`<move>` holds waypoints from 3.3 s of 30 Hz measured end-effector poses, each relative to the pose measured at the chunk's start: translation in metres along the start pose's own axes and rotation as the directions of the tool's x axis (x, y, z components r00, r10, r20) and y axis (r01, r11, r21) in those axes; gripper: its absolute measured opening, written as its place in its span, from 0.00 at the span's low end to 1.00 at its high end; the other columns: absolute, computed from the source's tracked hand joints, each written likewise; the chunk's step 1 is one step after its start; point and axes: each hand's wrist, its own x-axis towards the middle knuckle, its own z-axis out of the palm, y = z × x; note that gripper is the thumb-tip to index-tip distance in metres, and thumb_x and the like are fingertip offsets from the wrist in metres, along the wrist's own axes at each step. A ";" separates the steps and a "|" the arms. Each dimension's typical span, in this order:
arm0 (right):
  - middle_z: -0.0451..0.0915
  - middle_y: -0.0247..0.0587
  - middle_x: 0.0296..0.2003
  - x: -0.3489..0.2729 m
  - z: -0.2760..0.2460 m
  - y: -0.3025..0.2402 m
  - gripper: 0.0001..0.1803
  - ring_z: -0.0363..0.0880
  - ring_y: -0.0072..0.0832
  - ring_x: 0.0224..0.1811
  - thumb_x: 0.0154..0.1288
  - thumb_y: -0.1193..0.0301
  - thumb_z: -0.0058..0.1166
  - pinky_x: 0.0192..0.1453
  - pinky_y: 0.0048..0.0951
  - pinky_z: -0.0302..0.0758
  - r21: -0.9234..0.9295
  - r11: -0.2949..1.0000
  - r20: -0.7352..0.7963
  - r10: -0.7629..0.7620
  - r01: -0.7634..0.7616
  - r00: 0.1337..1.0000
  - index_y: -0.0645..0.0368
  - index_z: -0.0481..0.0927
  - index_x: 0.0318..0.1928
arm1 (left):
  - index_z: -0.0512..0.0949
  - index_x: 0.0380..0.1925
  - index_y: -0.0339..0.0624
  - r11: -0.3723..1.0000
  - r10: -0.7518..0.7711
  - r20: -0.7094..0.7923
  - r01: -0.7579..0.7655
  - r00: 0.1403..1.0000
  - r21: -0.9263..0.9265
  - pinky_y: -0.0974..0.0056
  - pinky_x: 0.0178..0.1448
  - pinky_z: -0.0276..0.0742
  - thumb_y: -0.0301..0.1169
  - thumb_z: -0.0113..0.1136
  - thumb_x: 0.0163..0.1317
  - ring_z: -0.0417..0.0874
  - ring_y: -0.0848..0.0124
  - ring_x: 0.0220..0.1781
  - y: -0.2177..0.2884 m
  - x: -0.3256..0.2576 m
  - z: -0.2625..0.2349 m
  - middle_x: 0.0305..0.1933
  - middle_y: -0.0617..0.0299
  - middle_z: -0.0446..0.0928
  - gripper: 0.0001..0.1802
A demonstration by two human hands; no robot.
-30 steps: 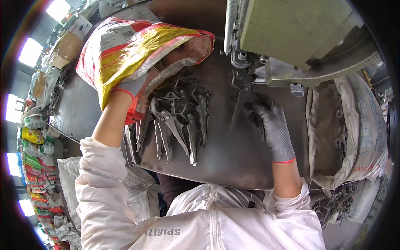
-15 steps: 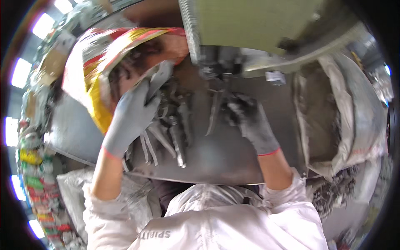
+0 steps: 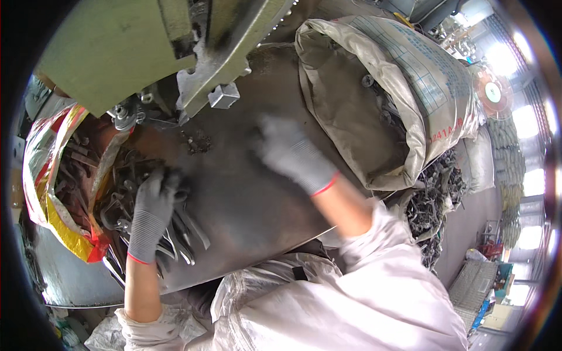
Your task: The person rivets metal plier components together using a press machine, placing the assembled tools on the table. After receiving berries from a coworker, the person puts on gloves and resumes assembling the plier parts under the machine.
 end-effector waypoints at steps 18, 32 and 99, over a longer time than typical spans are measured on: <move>0.79 0.51 0.43 -0.059 -0.178 0.317 0.22 0.77 0.43 0.49 0.44 0.75 0.59 0.53 0.37 0.71 -0.627 0.599 -0.277 0.426 -0.498 0.861 0.56 0.80 0.46 | 0.69 0.48 0.31 0.951 -0.158 0.020 0.158 0.987 -0.265 0.68 0.39 0.79 0.32 0.46 0.68 0.82 0.70 0.37 -0.006 0.005 0.008 0.40 0.53 0.77 0.15; 0.79 0.47 0.32 -0.020 -0.149 0.148 0.21 0.77 0.36 0.35 0.54 0.60 0.62 0.40 0.33 0.73 -0.066 0.985 -0.257 -0.173 0.161 0.951 0.64 0.78 0.41 | 0.72 0.43 0.30 0.956 -0.188 -0.013 0.180 0.982 -0.232 0.69 0.37 0.78 0.31 0.50 0.65 0.82 0.72 0.34 -0.005 0.004 0.012 0.35 0.57 0.77 0.14; 0.75 0.34 0.24 0.026 0.039 -0.054 0.14 0.70 0.17 0.22 0.60 0.73 0.51 0.24 0.19 0.66 0.870 0.481 0.085 0.071 -0.109 0.994 0.68 0.75 0.44 | 0.72 0.48 0.35 0.927 0.254 0.164 -0.288 0.953 0.238 0.60 0.47 0.76 0.28 0.45 0.65 0.79 0.54 0.39 -0.007 0.045 -0.005 0.39 0.48 0.77 0.14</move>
